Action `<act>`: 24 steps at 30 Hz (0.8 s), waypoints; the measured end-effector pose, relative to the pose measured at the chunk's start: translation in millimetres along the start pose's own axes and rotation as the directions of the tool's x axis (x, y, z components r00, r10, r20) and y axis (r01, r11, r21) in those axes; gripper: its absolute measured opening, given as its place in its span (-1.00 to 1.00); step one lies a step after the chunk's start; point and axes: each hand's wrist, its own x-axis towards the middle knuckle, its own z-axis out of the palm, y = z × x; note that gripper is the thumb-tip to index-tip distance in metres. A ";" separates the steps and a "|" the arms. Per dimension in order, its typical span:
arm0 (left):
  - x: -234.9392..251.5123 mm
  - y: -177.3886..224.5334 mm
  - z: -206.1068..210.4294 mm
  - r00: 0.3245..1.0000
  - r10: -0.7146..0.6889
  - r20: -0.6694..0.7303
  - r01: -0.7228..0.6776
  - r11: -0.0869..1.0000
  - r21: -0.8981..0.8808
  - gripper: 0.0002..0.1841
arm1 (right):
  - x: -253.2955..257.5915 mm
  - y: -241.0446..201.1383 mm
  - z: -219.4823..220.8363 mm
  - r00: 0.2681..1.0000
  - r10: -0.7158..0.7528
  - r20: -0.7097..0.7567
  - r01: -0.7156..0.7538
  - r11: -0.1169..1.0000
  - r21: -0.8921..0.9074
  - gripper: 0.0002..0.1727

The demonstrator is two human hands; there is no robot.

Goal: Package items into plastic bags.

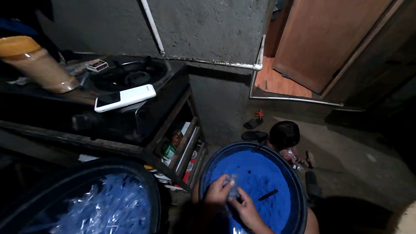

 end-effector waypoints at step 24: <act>71.3 -5.2 -3.4 0.947 -0.243 -0.213 0.220 0.967 -0.126 -0.68 | -44.1 9.7 -36.0 0.962 0.142 -0.232 -0.187 0.965 -0.185 -0.78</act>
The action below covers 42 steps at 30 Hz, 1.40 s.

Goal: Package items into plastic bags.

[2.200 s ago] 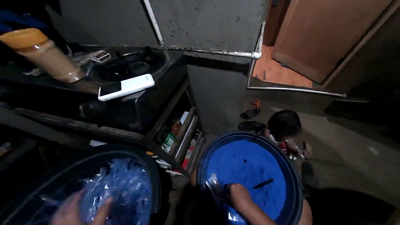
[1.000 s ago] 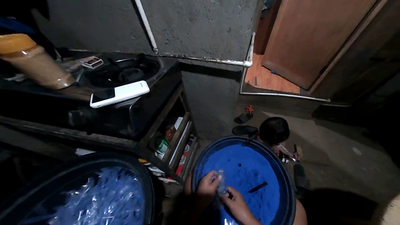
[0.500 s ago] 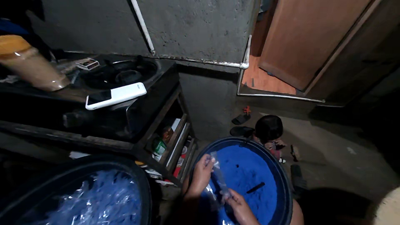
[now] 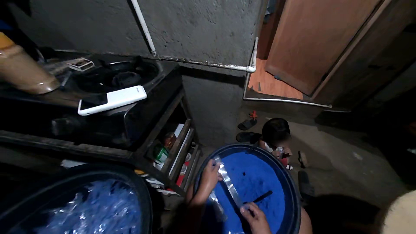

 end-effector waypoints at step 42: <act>-39.3 -1.6 9.4 0.965 0.257 -0.040 -0.255 0.965 0.057 -0.78 | 16.9 -48.8 14.5 0.889 -0.455 0.048 0.457 0.878 -0.146 -0.72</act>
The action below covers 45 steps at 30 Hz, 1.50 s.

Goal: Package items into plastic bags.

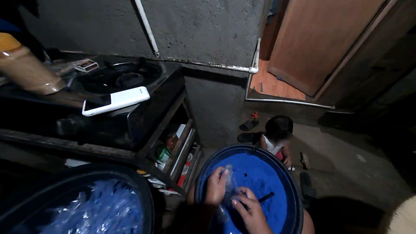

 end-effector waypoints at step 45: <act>43.8 -19.5 14.3 0.982 0.168 0.088 -0.186 0.938 0.291 -0.55 | -23.8 25.9 -38.7 0.860 0.470 0.200 -0.449 0.882 -0.143 -0.67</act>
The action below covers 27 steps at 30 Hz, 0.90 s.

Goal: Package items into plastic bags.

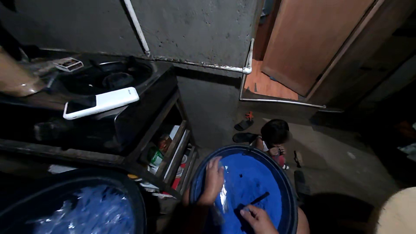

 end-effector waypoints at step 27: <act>-79.0 63.1 4.0 0.960 -0.111 0.255 0.275 0.521 -0.808 -0.72 | 8.7 -48.4 8.1 0.927 -0.283 -0.245 0.371 0.787 0.492 -0.83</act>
